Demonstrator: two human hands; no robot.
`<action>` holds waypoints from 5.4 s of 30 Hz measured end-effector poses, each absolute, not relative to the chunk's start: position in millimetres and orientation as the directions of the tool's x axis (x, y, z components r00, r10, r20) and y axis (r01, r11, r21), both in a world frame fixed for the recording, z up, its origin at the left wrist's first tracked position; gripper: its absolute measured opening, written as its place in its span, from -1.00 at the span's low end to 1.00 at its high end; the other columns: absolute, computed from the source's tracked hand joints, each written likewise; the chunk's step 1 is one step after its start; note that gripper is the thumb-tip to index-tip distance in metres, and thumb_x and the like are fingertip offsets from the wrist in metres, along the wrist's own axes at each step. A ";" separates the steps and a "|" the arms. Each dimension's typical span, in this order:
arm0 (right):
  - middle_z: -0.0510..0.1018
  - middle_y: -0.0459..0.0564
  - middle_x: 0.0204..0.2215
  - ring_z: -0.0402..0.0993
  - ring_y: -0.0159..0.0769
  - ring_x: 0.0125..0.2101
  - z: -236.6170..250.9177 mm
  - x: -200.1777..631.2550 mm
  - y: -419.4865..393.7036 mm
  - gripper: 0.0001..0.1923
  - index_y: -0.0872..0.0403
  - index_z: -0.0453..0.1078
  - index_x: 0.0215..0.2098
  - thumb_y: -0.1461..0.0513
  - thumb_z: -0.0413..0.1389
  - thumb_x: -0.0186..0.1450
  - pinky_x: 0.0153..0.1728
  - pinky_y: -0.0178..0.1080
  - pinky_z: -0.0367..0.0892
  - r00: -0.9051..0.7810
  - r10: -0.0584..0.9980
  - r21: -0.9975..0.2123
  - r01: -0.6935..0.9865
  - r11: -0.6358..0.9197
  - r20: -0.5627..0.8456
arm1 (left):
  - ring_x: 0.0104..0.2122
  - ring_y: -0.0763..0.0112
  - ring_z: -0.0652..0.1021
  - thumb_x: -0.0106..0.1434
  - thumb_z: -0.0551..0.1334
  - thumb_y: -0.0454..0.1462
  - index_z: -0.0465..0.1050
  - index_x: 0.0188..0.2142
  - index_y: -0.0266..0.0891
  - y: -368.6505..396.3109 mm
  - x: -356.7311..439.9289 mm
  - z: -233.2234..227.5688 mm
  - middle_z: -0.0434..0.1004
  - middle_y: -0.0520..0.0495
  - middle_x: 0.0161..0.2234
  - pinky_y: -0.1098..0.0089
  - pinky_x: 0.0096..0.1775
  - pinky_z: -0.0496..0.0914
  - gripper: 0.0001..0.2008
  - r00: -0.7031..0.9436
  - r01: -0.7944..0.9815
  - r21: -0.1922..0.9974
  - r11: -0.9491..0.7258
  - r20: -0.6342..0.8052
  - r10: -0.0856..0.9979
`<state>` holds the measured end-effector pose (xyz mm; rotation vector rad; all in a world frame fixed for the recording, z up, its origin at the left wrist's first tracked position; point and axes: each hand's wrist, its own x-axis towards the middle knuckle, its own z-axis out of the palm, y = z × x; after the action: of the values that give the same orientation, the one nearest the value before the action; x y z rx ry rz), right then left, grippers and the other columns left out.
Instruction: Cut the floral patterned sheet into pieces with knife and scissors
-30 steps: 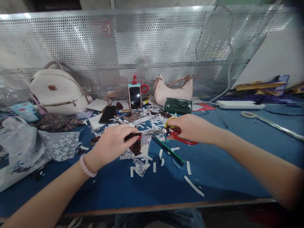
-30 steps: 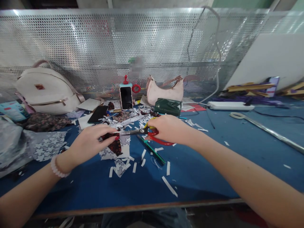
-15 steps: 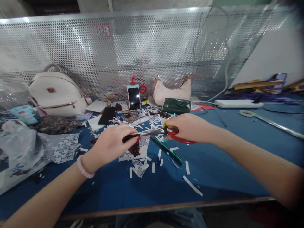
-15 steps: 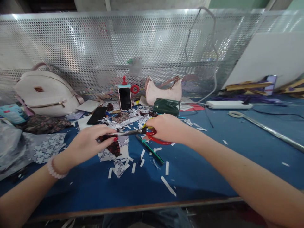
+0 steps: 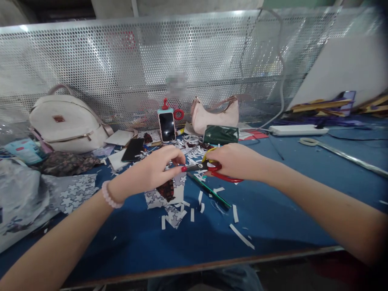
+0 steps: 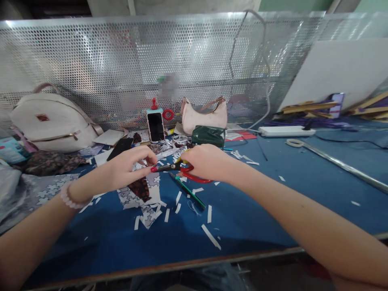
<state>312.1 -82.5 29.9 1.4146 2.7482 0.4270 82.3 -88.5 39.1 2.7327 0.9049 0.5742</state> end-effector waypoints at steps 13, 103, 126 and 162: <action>0.50 -0.02 -0.53 0.43 -0.26 -0.51 29.3 309.4 -81.1 -0.74 0.10 0.33 -0.49 0.08 0.08 0.22 -0.59 -0.31 -0.01 -0.602 0.789 0.255 0.788 0.561 0.124 | -0.33 0.41 0.36 0.32 -0.03 -0.29 0.21 -0.39 -0.23 -84.9 91.2 39.2 0.26 -0.03 -0.30 0.36 -0.22 0.31 -0.84 0.742 0.568 0.298 -0.767 0.217 0.634; 0.52 0.11 -0.60 0.42 -0.19 -0.58 42.3 292.0 -92.4 -0.62 0.16 0.41 -0.51 0.09 -0.05 0.28 -0.61 -0.27 -0.11 -0.700 0.710 0.547 0.628 0.554 0.084 | -0.38 0.39 0.25 0.36 -0.13 -0.32 0.03 -0.49 -0.22 -81.2 96.9 37.0 0.16 -0.05 -0.36 0.35 -0.32 0.21 -0.74 0.829 0.522 0.077 -0.850 0.189 0.526; 0.51 0.12 -0.61 0.43 -0.19 -0.57 42.3 290.5 -87.1 -0.77 0.19 0.40 -0.52 0.33 -0.05 0.22 -0.63 -0.27 -0.12 -0.738 0.675 0.588 0.549 0.594 0.008 | -0.39 0.35 0.25 0.33 -0.15 -0.35 0.07 -0.46 -0.22 -82.1 94.4 35.1 0.18 -0.08 -0.37 0.32 -0.34 0.22 -0.78 0.841 0.509 0.001 -0.861 0.214 0.497; 0.55 0.24 -0.45 0.50 0.02 -0.37 19.1 306.5 -52.7 -0.42 0.17 0.47 -0.41 -0.12 -0.13 0.24 -0.46 -0.17 0.27 -0.427 0.904 0.337 0.856 0.393 0.030 | -0.21 0.40 0.36 0.31 -0.08 -0.41 0.24 -0.25 -0.25 -67.5 87.4 25.8 0.28 -0.08 -0.23 0.33 -0.10 0.27 -0.83 0.467 0.649 0.346 -0.678 0.522 0.714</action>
<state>306.5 -52.7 19.1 1.5841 2.4864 0.4556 87.4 -67.5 25.8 2.6044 1.2139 1.0008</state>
